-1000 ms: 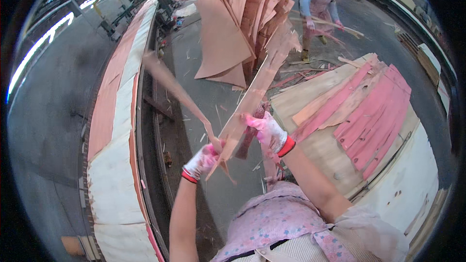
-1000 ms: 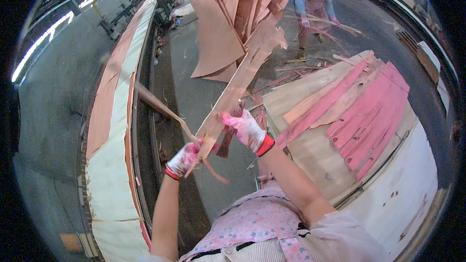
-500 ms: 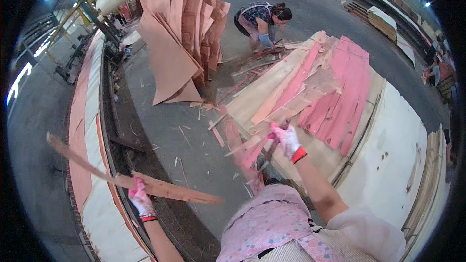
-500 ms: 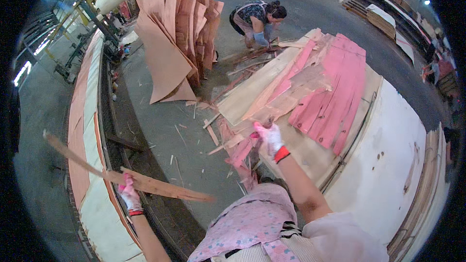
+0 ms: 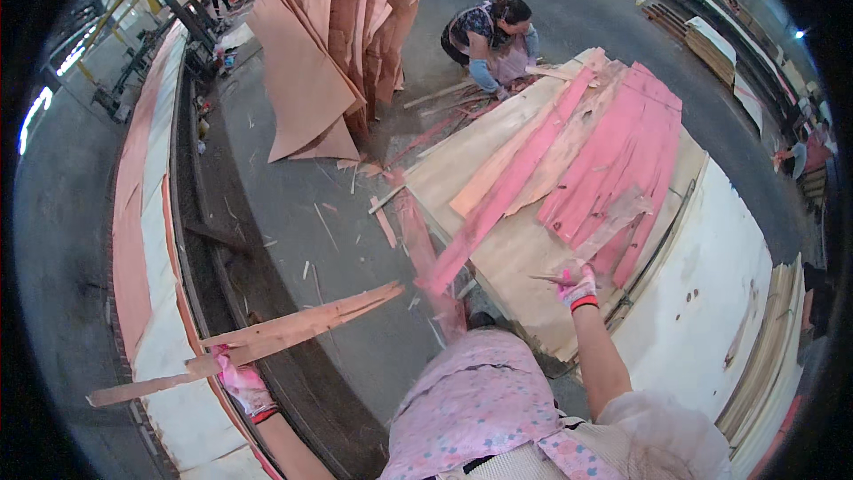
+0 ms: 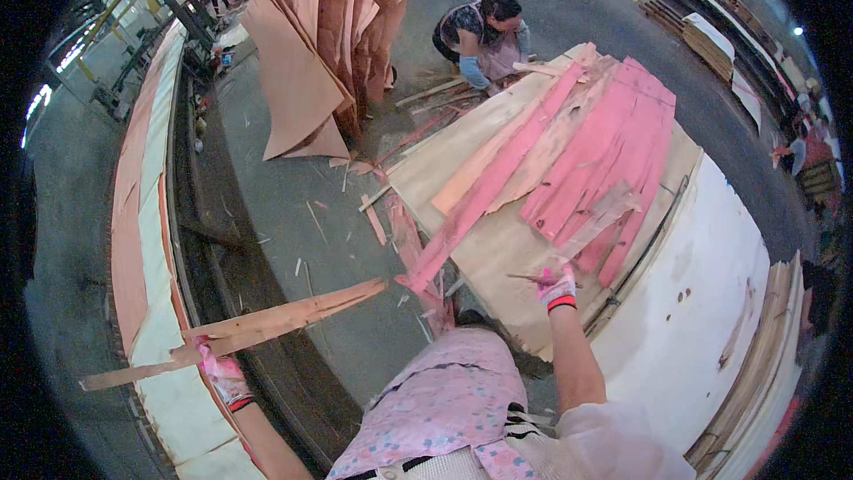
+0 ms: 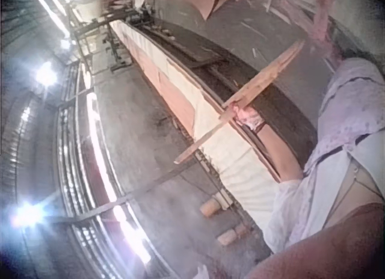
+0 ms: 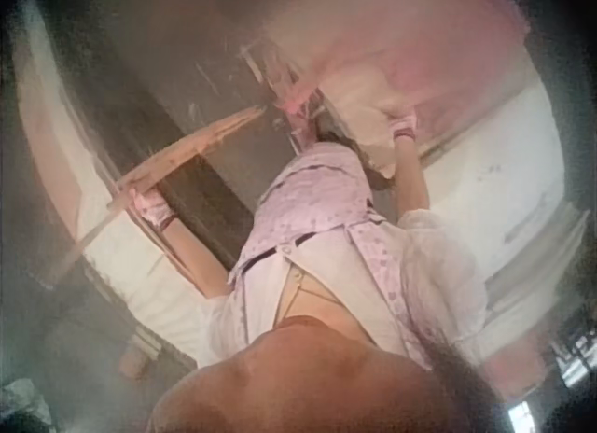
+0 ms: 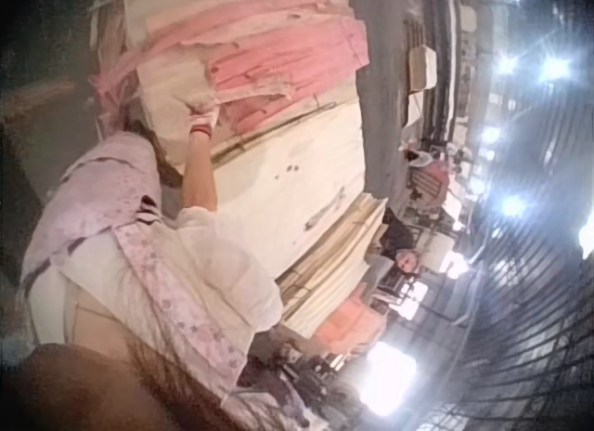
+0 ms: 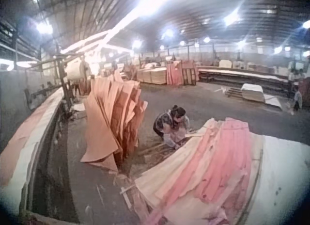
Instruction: The person lays wooden strips onto a long work surface, then picks up veneer sheets from adjacent stacks and places them onto the surface.
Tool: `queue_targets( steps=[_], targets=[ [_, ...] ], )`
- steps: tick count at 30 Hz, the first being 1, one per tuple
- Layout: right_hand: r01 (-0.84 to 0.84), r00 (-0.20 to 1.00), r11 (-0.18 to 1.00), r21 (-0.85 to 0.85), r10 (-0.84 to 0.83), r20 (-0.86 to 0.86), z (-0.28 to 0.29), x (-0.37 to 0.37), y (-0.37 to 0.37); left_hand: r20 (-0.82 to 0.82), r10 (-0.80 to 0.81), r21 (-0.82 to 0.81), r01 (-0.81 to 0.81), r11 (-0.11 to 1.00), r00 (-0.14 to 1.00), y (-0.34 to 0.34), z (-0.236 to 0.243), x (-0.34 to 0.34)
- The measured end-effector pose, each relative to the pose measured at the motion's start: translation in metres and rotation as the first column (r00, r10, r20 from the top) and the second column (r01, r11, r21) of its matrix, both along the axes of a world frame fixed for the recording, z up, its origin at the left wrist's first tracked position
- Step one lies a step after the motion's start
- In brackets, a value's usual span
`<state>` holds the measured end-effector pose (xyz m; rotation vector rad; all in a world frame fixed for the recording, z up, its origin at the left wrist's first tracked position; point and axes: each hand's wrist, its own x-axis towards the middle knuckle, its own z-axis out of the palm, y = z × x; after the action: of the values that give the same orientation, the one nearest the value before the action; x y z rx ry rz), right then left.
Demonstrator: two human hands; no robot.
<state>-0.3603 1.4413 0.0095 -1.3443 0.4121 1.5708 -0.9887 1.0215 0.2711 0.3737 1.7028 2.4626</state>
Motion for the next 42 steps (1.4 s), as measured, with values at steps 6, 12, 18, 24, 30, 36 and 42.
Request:
queue_targets(
  steps=[6,12,18,24,30,36,42],
  targets=[
    [-0.315,0.923,0.946,-0.073,0.287,-0.255,0.041,-0.080,-0.024,0.082,0.023,0.047,-0.027,0.999,0.996,-0.014,-0.005,0.014],
    [-0.687,0.451,0.643,0.340,0.743,-0.495,0.119,-0.207,-0.064,0.154,-0.002,0.255,-0.038,0.966,0.988,-0.026,0.029,0.073],
    [-0.880,-0.176,0.068,0.470,0.873,-0.455,0.202,-0.293,-0.123,0.070,-0.145,0.612,0.073,0.788,0.987,-0.021,0.075,0.178],
    [-0.902,-0.119,0.066,0.427,0.912,-0.392,0.227,-0.325,-0.183,-0.331,-0.278,0.483,0.415,0.771,0.902,-0.067,0.109,0.253],
    [-0.854,-0.189,-0.057,0.517,0.960,-0.206,0.226,-0.333,-0.270,0.293,0.583,0.229,-0.647,0.727,0.758,-0.185,0.072,0.319],
    [-0.770,-0.274,-0.128,0.626,0.951,-0.143,0.219,-0.320,-0.393,0.532,0.548,0.367,-0.759,0.537,0.645,-0.309,0.027,0.423],
    [-0.692,-0.491,-0.358,0.627,0.870,-0.045,0.183,-0.292,-0.542,0.567,0.632,0.511,-0.827,0.235,0.529,-0.419,-0.026,0.534]
  ],
)
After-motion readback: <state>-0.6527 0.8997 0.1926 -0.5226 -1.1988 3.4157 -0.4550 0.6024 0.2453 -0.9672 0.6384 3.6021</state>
